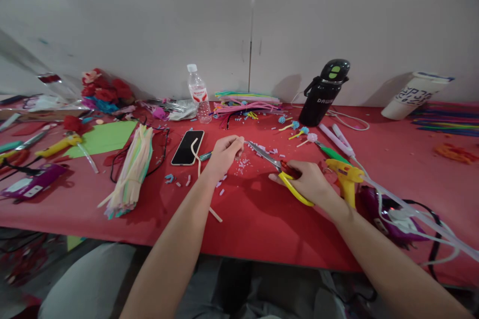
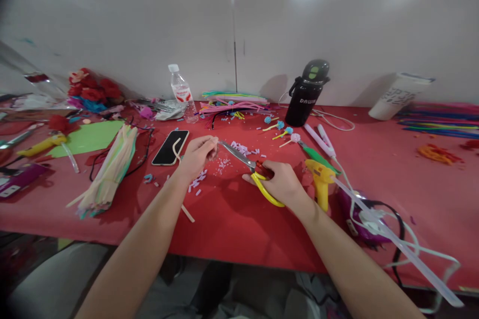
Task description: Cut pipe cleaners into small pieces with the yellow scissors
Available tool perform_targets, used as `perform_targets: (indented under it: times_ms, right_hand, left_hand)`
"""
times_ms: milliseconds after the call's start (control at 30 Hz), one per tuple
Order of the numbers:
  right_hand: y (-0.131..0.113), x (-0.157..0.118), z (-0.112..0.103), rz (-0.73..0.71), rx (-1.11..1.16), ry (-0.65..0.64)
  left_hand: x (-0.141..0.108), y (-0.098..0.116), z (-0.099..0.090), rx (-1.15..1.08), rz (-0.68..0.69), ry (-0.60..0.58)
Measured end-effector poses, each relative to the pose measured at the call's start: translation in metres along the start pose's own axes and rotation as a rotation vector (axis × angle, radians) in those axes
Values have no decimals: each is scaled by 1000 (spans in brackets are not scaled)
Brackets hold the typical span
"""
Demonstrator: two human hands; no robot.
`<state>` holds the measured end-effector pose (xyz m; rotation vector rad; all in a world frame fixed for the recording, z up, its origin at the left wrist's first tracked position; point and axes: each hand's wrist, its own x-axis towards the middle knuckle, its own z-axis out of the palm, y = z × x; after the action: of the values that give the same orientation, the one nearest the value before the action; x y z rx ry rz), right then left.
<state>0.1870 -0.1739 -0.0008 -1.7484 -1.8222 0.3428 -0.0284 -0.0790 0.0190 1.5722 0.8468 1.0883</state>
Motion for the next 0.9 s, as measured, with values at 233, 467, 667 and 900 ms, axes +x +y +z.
perform_targets:
  times_ms: [233,467,667,900]
  right_hand:
    - [2,0,2,9,13,-21]
    - [2,0,2,1,12,1]
    - [3,1,3,-14,1,-10]
    - [6,2,4,-26,8,-2]
  left_hand:
    - [-1,2,0,-7,13,-19]
    - [0,0,-1,-17,28,11]
    - [-1,1,0,-7,24,8]
    - [0,1,-1,-5,24,-5]
